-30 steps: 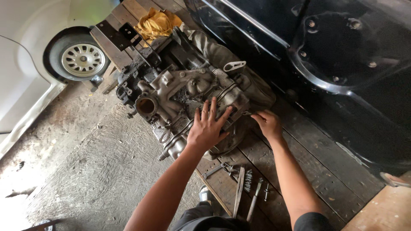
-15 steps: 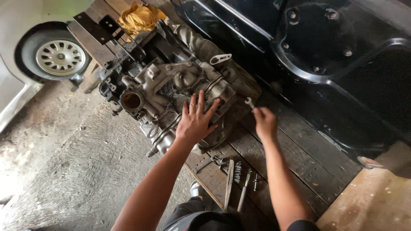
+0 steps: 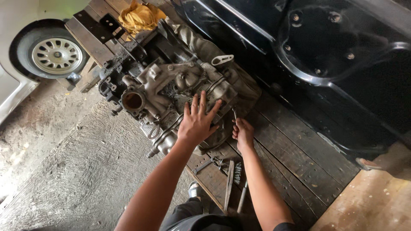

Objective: The person uses a wrench to loosen and remove bolts from a car engine block resting on a wooden workbench. The person repeatedly positions the wrench, turns it, and removes bolts by hand, placing them on the bench.

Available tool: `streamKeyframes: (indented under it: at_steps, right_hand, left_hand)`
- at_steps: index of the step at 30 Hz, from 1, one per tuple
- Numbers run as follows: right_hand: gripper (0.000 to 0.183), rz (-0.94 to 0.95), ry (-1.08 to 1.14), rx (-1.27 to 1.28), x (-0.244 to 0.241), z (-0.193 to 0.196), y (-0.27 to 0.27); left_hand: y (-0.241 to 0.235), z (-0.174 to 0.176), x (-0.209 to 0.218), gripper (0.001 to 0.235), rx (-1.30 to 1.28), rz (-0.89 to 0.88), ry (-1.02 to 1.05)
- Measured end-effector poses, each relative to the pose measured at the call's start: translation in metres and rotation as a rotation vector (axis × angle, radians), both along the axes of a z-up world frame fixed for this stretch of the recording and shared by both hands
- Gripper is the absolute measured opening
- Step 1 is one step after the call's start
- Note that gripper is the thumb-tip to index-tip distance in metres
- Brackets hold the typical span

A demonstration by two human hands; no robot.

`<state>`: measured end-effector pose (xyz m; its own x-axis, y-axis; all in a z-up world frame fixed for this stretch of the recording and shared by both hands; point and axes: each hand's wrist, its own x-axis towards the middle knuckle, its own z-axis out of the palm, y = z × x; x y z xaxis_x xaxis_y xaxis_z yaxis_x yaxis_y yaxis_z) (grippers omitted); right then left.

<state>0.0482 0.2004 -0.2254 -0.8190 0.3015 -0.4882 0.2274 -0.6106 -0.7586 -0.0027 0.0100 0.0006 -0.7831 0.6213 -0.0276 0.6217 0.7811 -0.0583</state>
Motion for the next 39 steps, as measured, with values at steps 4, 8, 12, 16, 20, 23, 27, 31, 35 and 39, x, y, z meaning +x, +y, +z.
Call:
streamKeyframes:
  at_steps: [4, 8, 12, 16, 20, 23, 27, 31, 35, 39]
  right_hand:
    - [0.023, 0.013, -0.023, -0.059, -0.004, 0.005, -0.003]
    - [0.024, 0.019, -0.013, -0.085, -0.004, -0.001, -0.003]
    - [0.026, 0.052, 0.033, -0.104, -0.008, -0.017, -0.004]
    - [0.031, 0.088, 0.083, -0.145, -0.015, -0.034, -0.004]
    - [0.034, 0.086, 0.159, -0.077, -0.020, -0.051, -0.001]
    - [0.035, 0.093, 0.184, 0.010, -0.024, -0.060, 0.008]
    - [0.035, 0.099, 0.174, 0.126, -0.029, -0.063, 0.017]
    - [0.038, 0.064, 0.199, 0.035, -0.028, -0.063, 0.005]
    - [0.038, 0.064, 0.287, -0.091, -0.029, -0.066, -0.004]
    - [0.034, 0.060, 0.277, -0.015, -0.035, -0.079, 0.005]
  left_hand:
    - [0.001, 0.003, -0.001, 0.091, -0.064, 0.015, -0.071]
    - [0.001, 0.005, -0.003, 0.090, -0.115, 0.017, -0.122]
    - [0.002, 0.003, -0.005, 0.090, -0.094, 0.010, -0.115]
    - [0.000, 0.001, -0.004, 0.089, -0.060, 0.001, -0.076]
    - [0.000, -0.001, -0.004, 0.089, -0.046, -0.004, -0.067]
    - [0.000, -0.001, -0.005, 0.089, -0.045, -0.004, -0.068]
    - [0.001, -0.001, -0.006, 0.088, -0.038, -0.002, -0.088]
    - [0.001, 0.002, -0.004, 0.088, -0.078, 0.003, -0.084]
    - [0.003, 0.007, -0.005, 0.089, -0.133, 0.009, -0.140]
    - [0.002, 0.007, -0.006, 0.088, -0.151, 0.004, -0.142]
